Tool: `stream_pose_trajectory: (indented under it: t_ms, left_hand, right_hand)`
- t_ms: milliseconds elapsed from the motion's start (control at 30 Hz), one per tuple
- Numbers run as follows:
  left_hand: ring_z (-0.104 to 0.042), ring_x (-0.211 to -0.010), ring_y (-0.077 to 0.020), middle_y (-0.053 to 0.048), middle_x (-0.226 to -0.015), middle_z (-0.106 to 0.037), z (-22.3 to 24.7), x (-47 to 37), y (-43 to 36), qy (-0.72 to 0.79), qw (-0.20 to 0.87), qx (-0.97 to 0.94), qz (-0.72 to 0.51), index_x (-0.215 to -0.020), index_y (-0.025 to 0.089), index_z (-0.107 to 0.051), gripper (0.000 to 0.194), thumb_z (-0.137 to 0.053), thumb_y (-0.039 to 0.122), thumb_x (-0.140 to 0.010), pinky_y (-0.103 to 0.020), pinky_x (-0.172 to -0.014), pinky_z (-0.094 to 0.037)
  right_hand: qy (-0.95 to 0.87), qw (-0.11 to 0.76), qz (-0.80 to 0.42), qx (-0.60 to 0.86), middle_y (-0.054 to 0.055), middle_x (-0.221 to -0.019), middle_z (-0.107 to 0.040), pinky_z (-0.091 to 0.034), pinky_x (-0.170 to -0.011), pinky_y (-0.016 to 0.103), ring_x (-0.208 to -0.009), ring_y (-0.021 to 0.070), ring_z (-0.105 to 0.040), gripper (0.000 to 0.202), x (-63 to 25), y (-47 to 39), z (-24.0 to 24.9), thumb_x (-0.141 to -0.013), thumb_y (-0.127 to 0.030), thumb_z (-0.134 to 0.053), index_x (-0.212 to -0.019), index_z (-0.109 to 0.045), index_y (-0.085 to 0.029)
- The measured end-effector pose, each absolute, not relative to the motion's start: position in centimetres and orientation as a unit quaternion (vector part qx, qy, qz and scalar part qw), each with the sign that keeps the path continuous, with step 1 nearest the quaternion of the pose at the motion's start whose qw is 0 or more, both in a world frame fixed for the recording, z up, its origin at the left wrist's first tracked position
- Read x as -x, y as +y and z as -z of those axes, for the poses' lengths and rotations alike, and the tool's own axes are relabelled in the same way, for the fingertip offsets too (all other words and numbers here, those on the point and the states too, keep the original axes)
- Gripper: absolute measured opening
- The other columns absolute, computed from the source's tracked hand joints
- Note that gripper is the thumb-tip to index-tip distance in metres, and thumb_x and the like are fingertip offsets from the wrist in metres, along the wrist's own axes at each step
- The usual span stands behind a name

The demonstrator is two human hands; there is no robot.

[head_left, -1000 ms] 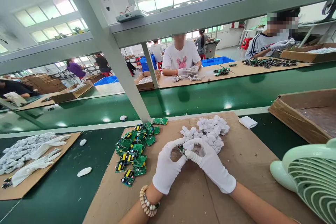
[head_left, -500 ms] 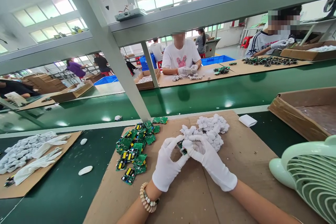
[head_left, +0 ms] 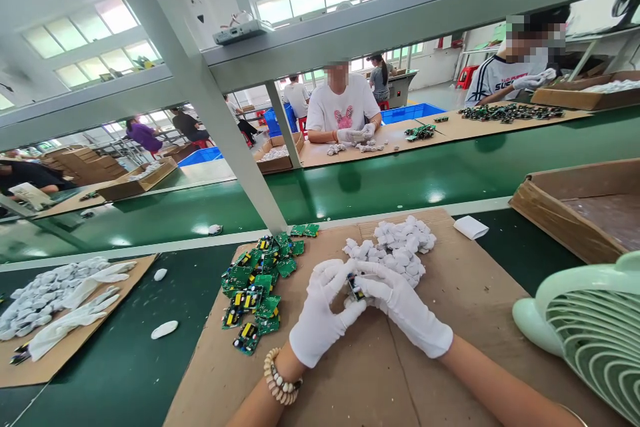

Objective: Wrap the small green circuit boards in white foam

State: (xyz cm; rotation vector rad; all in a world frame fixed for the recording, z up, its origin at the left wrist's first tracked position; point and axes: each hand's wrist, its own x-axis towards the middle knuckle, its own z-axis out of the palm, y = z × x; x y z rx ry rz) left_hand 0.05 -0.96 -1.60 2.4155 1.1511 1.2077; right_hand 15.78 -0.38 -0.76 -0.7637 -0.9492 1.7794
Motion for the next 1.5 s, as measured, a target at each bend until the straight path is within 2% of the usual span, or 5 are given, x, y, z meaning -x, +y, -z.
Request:
stream_pose_trajectory:
  t_ms: [367, 767, 933, 1167, 1500]
  left_hand:
    - [-0.049, -0.108, -0.0217, -0.006, -0.114, -0.059, 1.7, -0.6, -1.4, 0.331, 0.081, -0.862, -0.374, -0.136, 0.024, -0.037, 0.064, -0.053, 0.010, -0.075, -0.038, -0.096, -0.041]
    - [-0.059, -0.095, -0.0214, -0.007, -0.101, -0.065, 0.9, 0.2, -0.8, 0.395, 0.163, -0.774, -0.467, -0.107, 0.021, -0.060, 0.046, -0.064, 0.053, -0.074, -0.035, -0.082, -0.051]
    - [-0.061, -0.090, -0.0218, -0.008, -0.095, -0.067, 1.0, 0.2, -0.6, 0.363, 0.105, -0.792, -0.479, -0.109, 0.021, -0.061, 0.052, -0.064, 0.057, -0.071, -0.035, -0.077, -0.051]
    - [-0.059, -0.093, -0.0211, -0.007, -0.098, -0.067, 1.5, -0.1, -0.8, 0.335, 0.035, -0.826, -0.452, -0.115, 0.022, -0.056, 0.046, -0.063, 0.047, -0.078, -0.035, -0.081, -0.050]
    - [-0.060, -0.095, -0.0207, -0.007, -0.100, -0.068, 1.4, -0.1, -0.7, 0.290, -0.005, -0.849, -0.442, -0.123, 0.024, -0.051, 0.049, -0.062, 0.043, -0.080, -0.034, -0.081, -0.051]
  right_hand:
    - [-0.418, 0.509, -0.691, 0.299, 0.000, -0.071, -0.060, -0.038, -0.055, 0.023, -0.065, 0.0131, -0.050, 0.023, -15.5, -0.3, 1.3, -0.059, -0.024, -0.074, -0.075, -0.058, -0.017]
    - [-0.439, 0.453, -0.740, 0.235, 0.001, -0.081, -0.061, -0.045, -0.063, 0.026, -0.069, 0.0137, -0.054, 0.039, -16.0, -0.8, -0.1, -0.072, -0.032, -0.066, -0.107, -0.062, -0.018]
    - [-0.519, 0.462, -0.649, 0.309, 0.004, -0.090, -0.063, -0.046, -0.079, 0.031, -0.084, 0.0174, -0.057, 0.043, -16.4, -1.2, 0.3, -0.071, -0.029, -0.068, -0.112, -0.057, -0.017]
    - [-0.558, 0.499, -0.594, 0.294, 0.001, -0.083, -0.058, -0.047, -0.073, 0.027, -0.074, 0.0137, -0.055, 0.017, -15.9, -1.0, 1.0, -0.078, -0.029, -0.057, -0.092, -0.056, -0.018]
    - [-0.533, 0.510, -0.602, 0.304, 0.001, -0.080, -0.057, -0.046, -0.064, 0.028, -0.069, 0.0147, -0.054, 0.018, -15.5, -1.2, 1.2, -0.074, -0.027, -0.059, -0.089, -0.051, -0.021]
